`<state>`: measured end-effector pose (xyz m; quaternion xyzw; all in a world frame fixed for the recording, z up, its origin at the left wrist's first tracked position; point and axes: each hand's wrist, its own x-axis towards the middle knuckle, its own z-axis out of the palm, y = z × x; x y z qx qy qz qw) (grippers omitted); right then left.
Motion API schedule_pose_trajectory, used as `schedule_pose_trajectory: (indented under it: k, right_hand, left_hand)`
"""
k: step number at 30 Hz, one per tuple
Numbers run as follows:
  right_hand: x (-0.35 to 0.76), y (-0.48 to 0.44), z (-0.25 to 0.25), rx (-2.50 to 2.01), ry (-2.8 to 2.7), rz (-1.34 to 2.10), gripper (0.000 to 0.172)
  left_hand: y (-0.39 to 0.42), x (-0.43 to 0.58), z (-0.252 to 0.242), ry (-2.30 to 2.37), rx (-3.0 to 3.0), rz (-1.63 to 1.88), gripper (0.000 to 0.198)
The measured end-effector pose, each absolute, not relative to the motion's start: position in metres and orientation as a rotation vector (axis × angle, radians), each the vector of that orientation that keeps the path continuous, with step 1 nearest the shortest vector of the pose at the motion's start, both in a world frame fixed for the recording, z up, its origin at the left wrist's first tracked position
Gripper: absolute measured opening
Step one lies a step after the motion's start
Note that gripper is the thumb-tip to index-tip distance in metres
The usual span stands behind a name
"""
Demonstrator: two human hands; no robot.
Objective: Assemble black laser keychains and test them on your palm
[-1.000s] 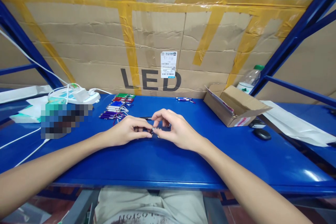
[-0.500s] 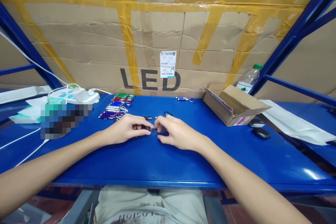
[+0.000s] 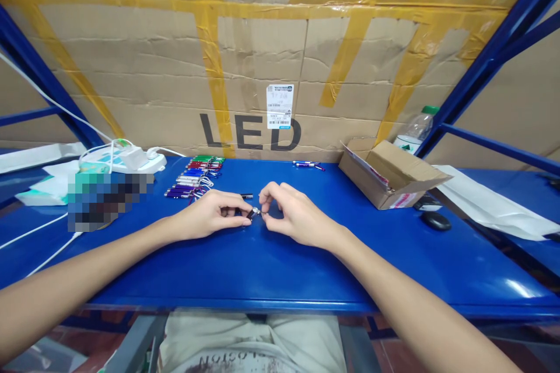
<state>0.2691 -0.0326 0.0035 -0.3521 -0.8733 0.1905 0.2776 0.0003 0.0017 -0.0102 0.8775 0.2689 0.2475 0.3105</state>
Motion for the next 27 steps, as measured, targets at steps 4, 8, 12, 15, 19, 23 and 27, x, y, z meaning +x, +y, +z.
schedule_pose_trajectory:
  k: [4,8,12,15,19,23,27]
  right_hand:
    - [0.2669,-0.0359,0.0064,-0.926,-2.173,0.555,0.018]
    - [0.2649,-0.0379,0.0062,-0.898,-2.168,0.566,0.017]
    - [0.2638,-0.0386,0.0061,-0.893,-2.217,0.571,0.017]
    - [0.2643,-0.0384,0.0062,-0.899,-2.233,0.560,0.016]
    - [0.2650,-0.0383,0.0057,-0.894,-2.244,0.550,0.016]
    - [0.2644,-0.0386,0.0064,-0.887,-2.250,0.546,0.015]
    - [0.2691,-0.0335,0.0077,-0.920,-2.224,0.512,0.015]
  left_hand:
    - [-0.0002,0.0010,-0.0094,0.692,2.303,0.643,0.030]
    - [-0.0011,0.0016,-0.0090,0.646,2.350,0.632,0.030]
    - [0.0003,0.0017,-0.0110,0.632,2.385,0.636,0.032]
    - [0.0011,0.0015,-0.0123,0.624,2.384,0.641,0.033]
    - [0.0007,0.0016,-0.0118,0.623,2.386,0.640,0.031]
    - [-0.0002,0.0017,-0.0106,0.630,2.378,0.640,0.032]
    - [-0.0007,0.0020,-0.0100,0.672,2.314,0.645,0.035]
